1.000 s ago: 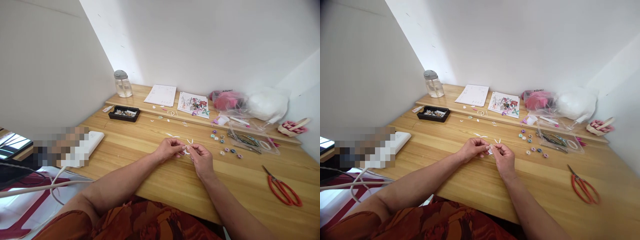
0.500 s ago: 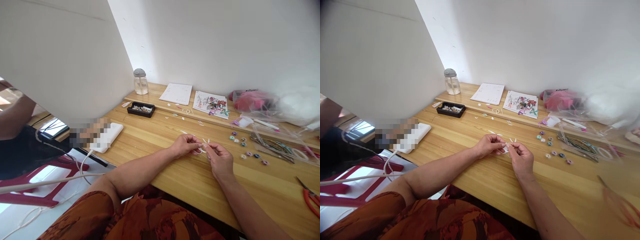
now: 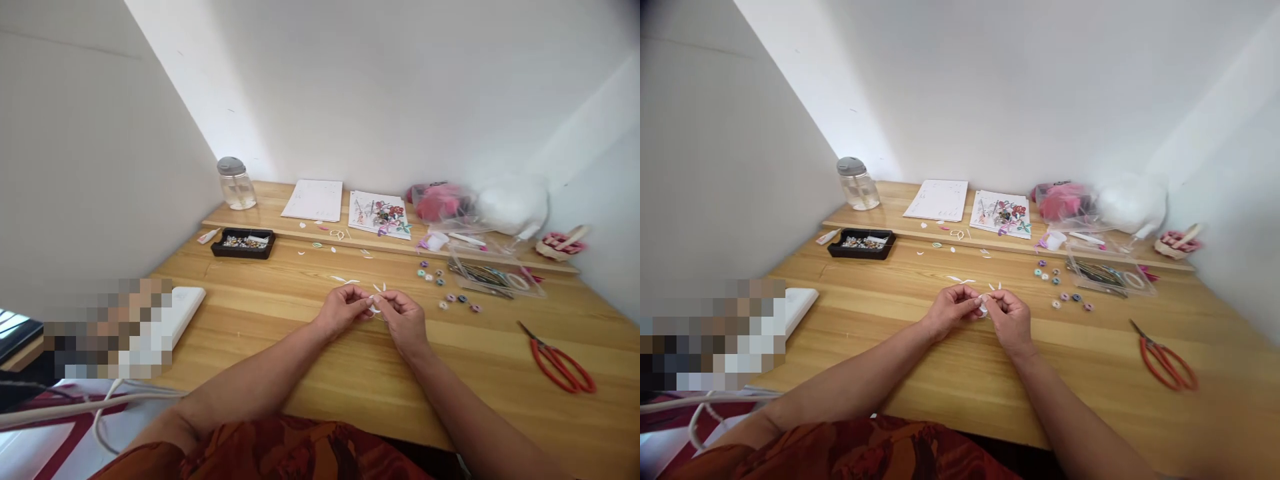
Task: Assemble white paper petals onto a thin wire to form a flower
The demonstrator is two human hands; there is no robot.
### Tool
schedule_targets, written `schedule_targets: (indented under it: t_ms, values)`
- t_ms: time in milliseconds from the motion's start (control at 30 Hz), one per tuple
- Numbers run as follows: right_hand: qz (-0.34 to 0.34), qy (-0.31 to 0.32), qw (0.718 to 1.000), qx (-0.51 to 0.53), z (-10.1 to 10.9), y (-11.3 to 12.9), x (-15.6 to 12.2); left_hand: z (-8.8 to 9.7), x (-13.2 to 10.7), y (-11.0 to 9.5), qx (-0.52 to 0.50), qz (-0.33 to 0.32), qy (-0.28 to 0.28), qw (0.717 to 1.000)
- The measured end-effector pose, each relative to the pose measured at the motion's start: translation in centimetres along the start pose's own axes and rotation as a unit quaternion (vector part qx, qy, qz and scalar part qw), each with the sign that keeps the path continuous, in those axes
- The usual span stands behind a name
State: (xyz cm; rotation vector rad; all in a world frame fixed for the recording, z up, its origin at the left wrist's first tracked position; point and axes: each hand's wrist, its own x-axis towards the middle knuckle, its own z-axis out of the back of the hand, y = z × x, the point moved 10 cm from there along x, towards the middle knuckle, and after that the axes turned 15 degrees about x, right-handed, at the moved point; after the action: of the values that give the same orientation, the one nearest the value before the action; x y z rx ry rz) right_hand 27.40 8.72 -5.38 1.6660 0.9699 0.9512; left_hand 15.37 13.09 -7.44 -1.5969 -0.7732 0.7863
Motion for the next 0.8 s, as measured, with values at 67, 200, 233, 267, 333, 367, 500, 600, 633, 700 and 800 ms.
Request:
schedule_targets:
  t_ms: [67, 200, 233, 267, 333, 367, 500, 600, 633, 700, 800]
  values:
    - [0.002, 0.002, 1.0, 0.001, -0.01, -0.07, 0.09, 0.0, -0.02, -0.09, -0.013, -0.002, 0.008, 1.0]
    - [-0.003, -0.01, 1.0, 0.013, 0.25, -0.45, 0.15, 0.2, 0.0, -0.14, -0.019, -0.001, 0.006, 1.0]
    - [-0.005, -0.012, 1.0, 0.014, 0.25, -0.51, 0.14, 0.27, 0.02, -0.09, -0.014, 0.001, 0.004, 1.0]
    - [-0.003, -0.012, 1.0, 0.013, 0.22, -0.49, 0.13, 0.34, 0.05, -0.01, -0.009, 0.003, 0.001, 1.0]
    - [0.001, -0.011, 1.0, 0.014, 0.1, -0.38, 0.11, 0.38, 0.1, 0.13, -0.001, 0.004, 0.0, 1.0]
    - [0.002, -0.011, 1.0, 0.017, 0.08, -0.34, 0.09, 0.37, 0.11, 0.17, -0.001, 0.003, 0.002, 1.0]
    - [-0.01, -0.005, 1.0, 0.026, 0.02, -0.62, 0.02, 0.51, 0.06, 0.0, -0.024, -0.013, -0.003, 1.0]
    - [-0.01, 0.001, 0.999, 0.033, 0.07, -0.73, -0.02, 0.68, -0.05, -0.05, -0.036, -0.011, -0.014, 0.999]
    - [-0.009, 0.001, 0.999, 0.038, 0.1, -0.72, -0.03, 0.65, -0.08, -0.06, -0.034, -0.008, -0.014, 0.999]
    - [-0.009, 0.002, 0.999, 0.049, 0.09, -0.7, -0.06, 0.59, -0.12, -0.07, -0.025, -0.002, -0.017, 1.0]
    - [-0.017, 0.007, 0.998, 0.052, -0.05, -0.74, -0.09, 0.64, -0.1, -0.04, -0.01, 0.003, -0.029, 1.0]
